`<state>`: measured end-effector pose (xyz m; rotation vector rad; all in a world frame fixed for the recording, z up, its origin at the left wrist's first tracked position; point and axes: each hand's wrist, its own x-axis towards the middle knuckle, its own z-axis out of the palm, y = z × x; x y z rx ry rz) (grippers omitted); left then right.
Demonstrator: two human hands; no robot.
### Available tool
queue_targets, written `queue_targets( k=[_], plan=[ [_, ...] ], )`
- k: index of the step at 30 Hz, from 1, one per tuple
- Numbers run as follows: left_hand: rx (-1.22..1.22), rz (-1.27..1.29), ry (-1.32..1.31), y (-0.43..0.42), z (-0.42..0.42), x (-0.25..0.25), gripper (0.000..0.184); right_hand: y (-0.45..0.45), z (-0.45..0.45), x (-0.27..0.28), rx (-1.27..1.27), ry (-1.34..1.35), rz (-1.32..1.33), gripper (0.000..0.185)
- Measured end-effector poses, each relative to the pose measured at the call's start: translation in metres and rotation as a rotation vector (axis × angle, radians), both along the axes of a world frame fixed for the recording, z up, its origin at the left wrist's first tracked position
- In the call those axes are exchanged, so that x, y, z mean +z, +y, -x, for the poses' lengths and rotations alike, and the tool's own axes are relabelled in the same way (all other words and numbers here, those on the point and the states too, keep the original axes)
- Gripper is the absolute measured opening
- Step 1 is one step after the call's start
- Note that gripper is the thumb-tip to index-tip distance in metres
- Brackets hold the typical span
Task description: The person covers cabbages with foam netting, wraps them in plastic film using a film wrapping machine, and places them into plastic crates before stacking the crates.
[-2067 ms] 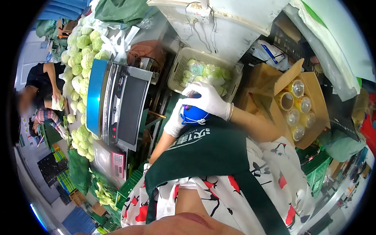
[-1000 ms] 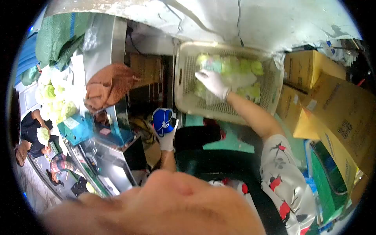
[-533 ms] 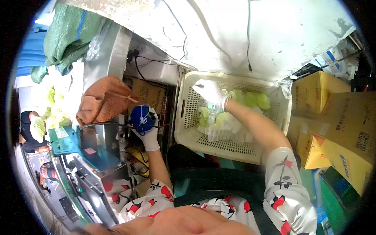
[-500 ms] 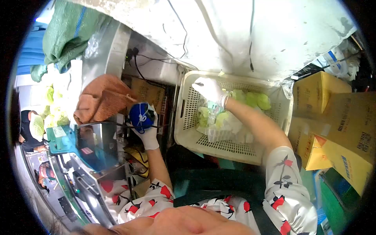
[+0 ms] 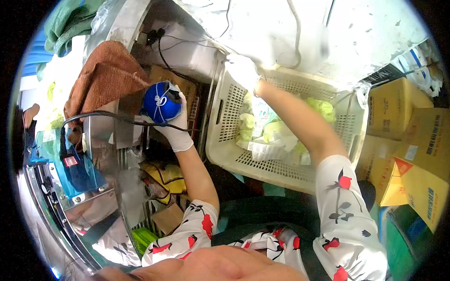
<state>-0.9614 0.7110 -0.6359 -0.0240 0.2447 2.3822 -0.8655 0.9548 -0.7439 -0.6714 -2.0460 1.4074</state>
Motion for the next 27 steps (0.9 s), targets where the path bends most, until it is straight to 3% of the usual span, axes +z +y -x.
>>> queue_targets(
  k=[3, 5, 7, 9, 11, 14, 17, 20, 23, 26, 27],
  plan=[
    [0.01, 0.057, 0.05, -0.011, 0.005, -0.007, 0.088, 0.008, 0.043, -0.049, -0.047, -0.088, 0.098, 0.032],
    [0.205, 0.366, 0.22, -0.019, 0.029, -0.038, 0.085, 0.013, 0.061, -0.06, -0.001, -0.203, 0.037, 0.031],
    [0.286, 0.551, 0.351, -0.012, 0.01, -0.027, 0.076, 0.019, 0.067, -0.049, 0.122, -0.341, -0.187, 0.032],
    [0.312, 0.63, 0.503, -0.005, 0.002, -0.021, 0.077, 0.008, 0.078, -0.046, -0.075, -0.281, 0.107, 0.031],
    [0.278, 0.708, 0.496, -0.005, -0.008, -0.018, 0.081, 0.0, 0.093, -0.056, -0.235, -0.132, 0.483, 0.026],
    [0.253, 0.767, 0.516, -0.004, -0.012, -0.017, 0.082, 0.0, 0.097, -0.052, -0.218, 0.197, 1.152, 0.015],
    [0.209, 0.756, 0.552, -0.003, -0.014, -0.015, 0.082, -0.001, 0.093, -0.044, -0.209, 0.163, 1.093, 0.008],
    [0.208, 0.768, 0.562, 0.0, -0.017, -0.014, 0.081, -0.006, 0.084, -0.046, -0.193, 0.225, 0.939, 0.017],
    [0.196, 0.785, 0.58, 0.002, -0.015, -0.016, 0.08, -0.012, 0.054, -0.03, -0.157, -0.103, 0.425, 0.026],
    [0.13, 0.772, 0.581, 0.007, -0.015, -0.017, 0.078, -0.03, 0.012, -0.025, -0.187, 0.036, 0.058, 0.031],
    [0.097, 0.763, 0.581, 0.009, -0.015, -0.017, 0.078, -0.03, -0.005, -0.008, -0.029, -0.06, -0.006, 0.03]
  ],
)
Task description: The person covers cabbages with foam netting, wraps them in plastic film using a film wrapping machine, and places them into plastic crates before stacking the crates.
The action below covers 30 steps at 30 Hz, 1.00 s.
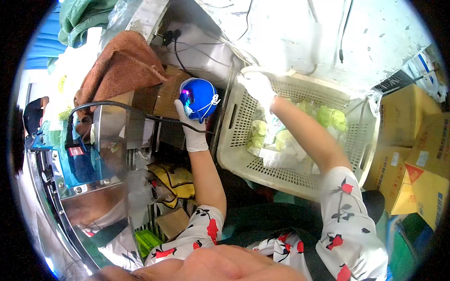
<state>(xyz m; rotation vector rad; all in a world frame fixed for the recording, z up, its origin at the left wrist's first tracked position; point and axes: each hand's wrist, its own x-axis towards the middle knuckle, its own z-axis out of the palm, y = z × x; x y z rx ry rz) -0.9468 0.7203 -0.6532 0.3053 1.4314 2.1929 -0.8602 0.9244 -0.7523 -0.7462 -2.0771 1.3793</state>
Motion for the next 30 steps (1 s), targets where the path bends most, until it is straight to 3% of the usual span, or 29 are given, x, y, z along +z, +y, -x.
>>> queue_targets(
  k=[2, 6, 12, 13, 16, 17, 20, 24, 30],
  plan=[
    [-0.046, -0.002, -0.011, 0.006, 0.001, -0.002, 0.077, 0.004, -0.032, 0.042, 0.321, -0.191, -0.114, 0.029],
    [-0.086, -0.004, -0.034, 0.014, 0.004, -0.006, 0.076, 0.011, -0.055, 0.058, 0.456, 0.112, -0.227, 0.025],
    [-0.135, -0.05, -0.079, 0.017, 0.005, -0.007, 0.078, 0.025, -0.067, 0.142, 0.761, 0.398, 0.466, 0.026],
    [-0.169, -0.058, -0.065, 0.017, 0.004, -0.006, 0.077, 0.021, -0.056, 0.135, 0.745, 0.589, 0.196, 0.026],
    [-0.245, -0.067, -0.033, 0.018, 0.004, -0.003, 0.076, -0.003, -0.052, 0.153, 0.752, 0.544, 0.603, 0.025],
    [-0.253, -0.06, -0.033, 0.018, 0.005, -0.004, 0.076, -0.008, -0.049, 0.15, 0.735, 0.547, 0.522, 0.024],
    [-0.263, -0.043, -0.029, 0.019, 0.006, -0.006, 0.076, -0.02, -0.046, 0.146, 0.664, 0.488, 0.735, 0.024],
    [-0.251, -0.047, -0.023, 0.021, 0.003, -0.002, 0.072, -0.038, -0.04, 0.146, 0.411, 0.357, 0.391, 0.019],
    [-0.239, -0.07, -0.023, 0.023, -0.005, 0.01, 0.07, -0.053, -0.038, 0.14, 0.272, 0.484, 0.217, 0.019]
  ],
)
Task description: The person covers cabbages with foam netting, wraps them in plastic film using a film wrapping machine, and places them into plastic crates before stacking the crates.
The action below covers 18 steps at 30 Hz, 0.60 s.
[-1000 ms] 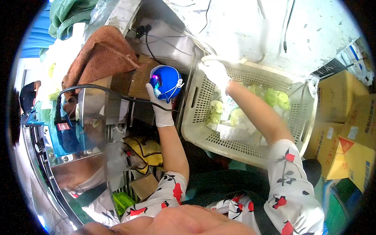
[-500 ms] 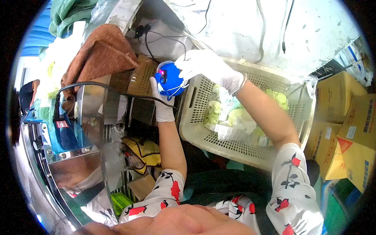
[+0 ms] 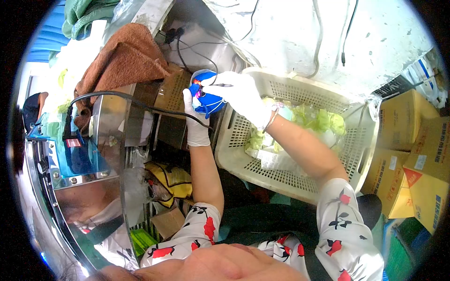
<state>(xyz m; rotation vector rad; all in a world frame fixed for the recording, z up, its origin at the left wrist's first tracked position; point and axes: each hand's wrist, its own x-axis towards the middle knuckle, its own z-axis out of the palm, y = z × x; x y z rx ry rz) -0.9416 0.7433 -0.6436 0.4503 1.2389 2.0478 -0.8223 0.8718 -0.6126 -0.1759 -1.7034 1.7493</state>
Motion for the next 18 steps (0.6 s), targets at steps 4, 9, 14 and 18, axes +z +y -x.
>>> queue_targets(
  k=[4, 9, 14, 18],
  plan=[
    [-0.009, -0.014, -0.008, 0.001, -0.002, 0.003, 0.068, -0.009, 0.007, -0.011, -0.095, 0.045, -0.058, 0.017],
    [0.032, -0.008, -0.013, 0.003, -0.004, 0.006, 0.066, -0.006, 0.011, -0.018, -0.23, 0.035, -0.336, 0.017],
    [0.017, -0.02, -0.024, 0.003, -0.011, 0.015, 0.063, -0.005, 0.011, -0.017, -0.168, 0.051, -0.22, 0.017],
    [0.037, -0.041, -0.022, 0.003, -0.006, 0.008, 0.061, 0.0, 0.008, -0.015, -0.208, 0.124, -0.448, 0.019]
  ],
)
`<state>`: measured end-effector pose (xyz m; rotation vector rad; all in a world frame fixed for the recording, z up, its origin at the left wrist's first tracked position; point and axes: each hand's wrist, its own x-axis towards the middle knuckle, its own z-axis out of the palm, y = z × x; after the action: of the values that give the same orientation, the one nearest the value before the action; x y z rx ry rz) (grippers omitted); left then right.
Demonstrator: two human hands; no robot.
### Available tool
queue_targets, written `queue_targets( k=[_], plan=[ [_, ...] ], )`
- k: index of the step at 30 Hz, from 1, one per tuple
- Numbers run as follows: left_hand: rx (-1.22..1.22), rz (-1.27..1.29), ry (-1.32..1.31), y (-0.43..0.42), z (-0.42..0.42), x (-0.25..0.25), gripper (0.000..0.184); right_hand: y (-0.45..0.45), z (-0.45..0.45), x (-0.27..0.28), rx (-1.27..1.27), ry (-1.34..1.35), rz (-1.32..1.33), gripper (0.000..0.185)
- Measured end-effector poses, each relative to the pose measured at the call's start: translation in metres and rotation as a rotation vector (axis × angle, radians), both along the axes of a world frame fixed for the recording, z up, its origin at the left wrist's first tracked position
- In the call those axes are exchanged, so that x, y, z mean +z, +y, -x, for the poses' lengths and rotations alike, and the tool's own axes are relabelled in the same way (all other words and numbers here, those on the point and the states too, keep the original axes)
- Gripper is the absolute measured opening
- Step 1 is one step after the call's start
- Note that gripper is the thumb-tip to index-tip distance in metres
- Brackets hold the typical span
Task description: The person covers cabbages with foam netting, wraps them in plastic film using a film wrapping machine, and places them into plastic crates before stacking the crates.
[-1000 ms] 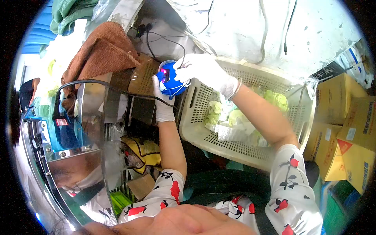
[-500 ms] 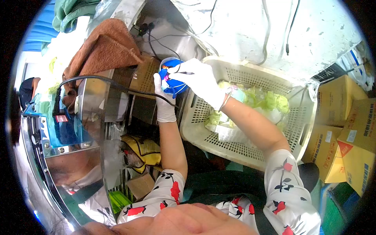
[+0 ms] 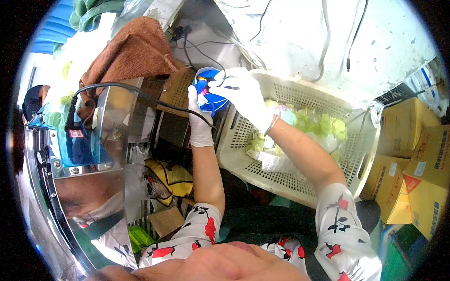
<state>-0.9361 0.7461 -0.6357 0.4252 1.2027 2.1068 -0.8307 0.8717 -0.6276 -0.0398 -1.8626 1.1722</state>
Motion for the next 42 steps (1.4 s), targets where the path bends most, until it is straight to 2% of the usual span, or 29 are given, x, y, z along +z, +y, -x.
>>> queue_targets(
  k=[6, 9, 15, 18, 21, 24, 27, 37, 42],
  plan=[
    [0.035, 0.037, 0.03, -0.001, -0.002, 0.001, 0.061, -0.002, 0.0, -0.002, 0.035, -0.01, 0.068, 0.02],
    [0.026, 0.015, 0.034, 0.0, -0.001, 0.001, 0.062, -0.004, -0.001, 0.002, 0.082, -0.045, 0.218, 0.02],
    [0.048, -0.057, -0.013, 0.005, -0.011, 0.019, 0.062, -0.002, -0.004, 0.003, 0.121, -0.04, 0.17, 0.02],
    [0.057, -0.095, 0.012, 0.005, -0.007, 0.016, 0.054, -0.003, -0.004, 0.003, 0.139, -0.024, 0.198, 0.02],
    [0.078, -0.044, -0.016, 0.003, -0.009, 0.017, 0.051, -0.006, -0.004, 0.002, 0.1, -0.022, 0.162, 0.02],
    [0.046, -0.071, -0.005, 0.005, -0.011, 0.019, 0.048, -0.006, -0.002, -0.002, 0.003, 0.028, -0.008, 0.019],
    [0.053, 0.005, -0.012, 0.003, -0.006, 0.019, 0.047, -0.008, -0.006, -0.001, 0.108, 0.005, 0.167, 0.017],
    [-0.059, 0.047, -0.085, -0.002, -0.006, 0.023, 0.056, 0.009, -0.008, 0.007, 0.115, -0.044, -0.036, 0.017],
    [-0.038, 0.049, -0.073, -0.003, -0.006, 0.023, 0.051, 0.009, -0.01, 0.013, 0.126, -0.063, -0.031, 0.015]
  ],
)
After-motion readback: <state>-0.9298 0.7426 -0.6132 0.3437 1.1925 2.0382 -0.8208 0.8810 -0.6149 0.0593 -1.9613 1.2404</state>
